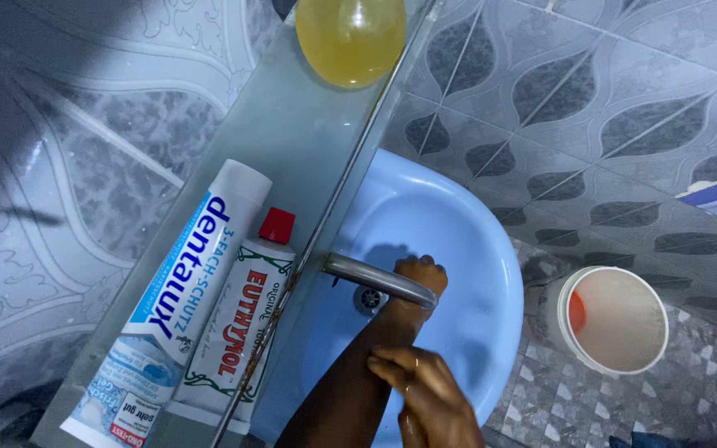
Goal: The person places a brown bottle and a blue bottle on a bathroom shelf, then places a red toiletry bag on the same shelf. They pick up a black plastic bag from the floor and place it on the shelf. The person then washes their hands at the sink. Finally, they pick up a black rectangular case from a box on the floor and open it to reveal a syringe inside.
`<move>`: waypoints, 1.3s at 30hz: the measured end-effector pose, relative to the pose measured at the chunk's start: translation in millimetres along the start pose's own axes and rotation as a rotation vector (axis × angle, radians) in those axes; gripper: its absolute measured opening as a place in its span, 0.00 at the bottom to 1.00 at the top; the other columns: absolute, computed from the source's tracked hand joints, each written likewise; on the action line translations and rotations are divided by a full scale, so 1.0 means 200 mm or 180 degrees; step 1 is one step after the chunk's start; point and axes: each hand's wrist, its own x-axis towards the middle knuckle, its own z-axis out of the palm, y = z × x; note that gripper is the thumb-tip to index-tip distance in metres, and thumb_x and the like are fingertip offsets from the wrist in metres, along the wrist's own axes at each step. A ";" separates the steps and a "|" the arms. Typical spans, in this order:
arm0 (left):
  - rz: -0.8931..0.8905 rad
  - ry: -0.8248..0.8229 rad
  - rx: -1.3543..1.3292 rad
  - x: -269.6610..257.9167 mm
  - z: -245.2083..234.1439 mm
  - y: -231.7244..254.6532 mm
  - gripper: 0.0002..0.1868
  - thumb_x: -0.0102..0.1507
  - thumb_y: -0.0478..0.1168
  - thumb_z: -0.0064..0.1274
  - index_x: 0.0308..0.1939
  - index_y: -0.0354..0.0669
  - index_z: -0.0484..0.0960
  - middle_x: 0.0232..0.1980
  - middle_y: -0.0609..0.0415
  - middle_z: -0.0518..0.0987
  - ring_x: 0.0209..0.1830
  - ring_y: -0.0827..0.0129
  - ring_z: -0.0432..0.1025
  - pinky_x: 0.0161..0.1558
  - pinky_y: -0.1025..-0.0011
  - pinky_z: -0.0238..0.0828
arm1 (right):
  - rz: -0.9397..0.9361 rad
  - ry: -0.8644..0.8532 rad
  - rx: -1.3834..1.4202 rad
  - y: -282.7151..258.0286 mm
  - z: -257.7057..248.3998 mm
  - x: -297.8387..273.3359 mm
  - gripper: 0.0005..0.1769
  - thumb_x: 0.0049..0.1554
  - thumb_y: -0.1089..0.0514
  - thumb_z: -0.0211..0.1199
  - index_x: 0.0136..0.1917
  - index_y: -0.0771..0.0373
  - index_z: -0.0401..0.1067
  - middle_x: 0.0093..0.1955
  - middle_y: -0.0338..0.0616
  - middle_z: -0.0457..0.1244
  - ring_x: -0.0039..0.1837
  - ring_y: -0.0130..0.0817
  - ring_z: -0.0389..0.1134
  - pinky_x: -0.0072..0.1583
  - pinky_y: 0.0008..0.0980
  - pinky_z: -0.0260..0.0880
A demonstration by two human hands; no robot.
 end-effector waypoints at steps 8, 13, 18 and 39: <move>-0.0242 -0.0085 -0.0458 -0.02 -0.07 -0.03 0.09 0.57 0.38 0.62 0.41 0.42 0.84 0.42 0.48 0.82 0.41 0.57 0.82 0.37 0.62 0.78 | 0.0243 -0.0160 -0.1585 0.25 0.10 0.03 0.55 0.37 0.67 0.68 0.77 0.73 0.54 0.79 0.65 0.44 0.81 0.65 0.37 0.71 0.70 0.40; -0.0206 -0.0288 -0.0412 -0.02 -0.11 -0.01 0.13 0.54 0.38 0.63 0.43 0.43 0.83 0.44 0.47 0.82 0.43 0.56 0.81 0.38 0.62 0.78 | -0.0189 -0.0260 -0.1180 0.20 0.22 -0.07 0.46 0.41 0.63 0.69 0.73 0.68 0.58 0.81 0.56 0.45 0.82 0.58 0.41 0.74 0.64 0.45; -0.0260 -0.0266 -0.0394 -0.05 -0.13 -0.02 0.13 0.54 0.38 0.63 0.42 0.43 0.84 0.44 0.47 0.82 0.43 0.56 0.81 0.39 0.61 0.78 | 0.0155 0.0144 -0.1770 0.31 0.05 0.19 0.38 0.39 0.71 0.62 0.66 0.71 0.66 0.75 0.66 0.51 0.74 0.55 0.50 0.70 0.55 0.54; -0.0520 -0.0330 -0.0529 -0.21 -0.21 -0.09 0.12 0.55 0.40 0.60 0.42 0.46 0.85 0.44 0.45 0.83 0.45 0.53 0.80 0.44 0.59 0.77 | -0.0239 0.0284 0.0286 -0.02 0.13 0.08 0.13 0.65 0.59 0.54 0.59 0.63 0.77 0.62 0.46 0.70 0.71 0.42 0.69 0.77 0.51 0.56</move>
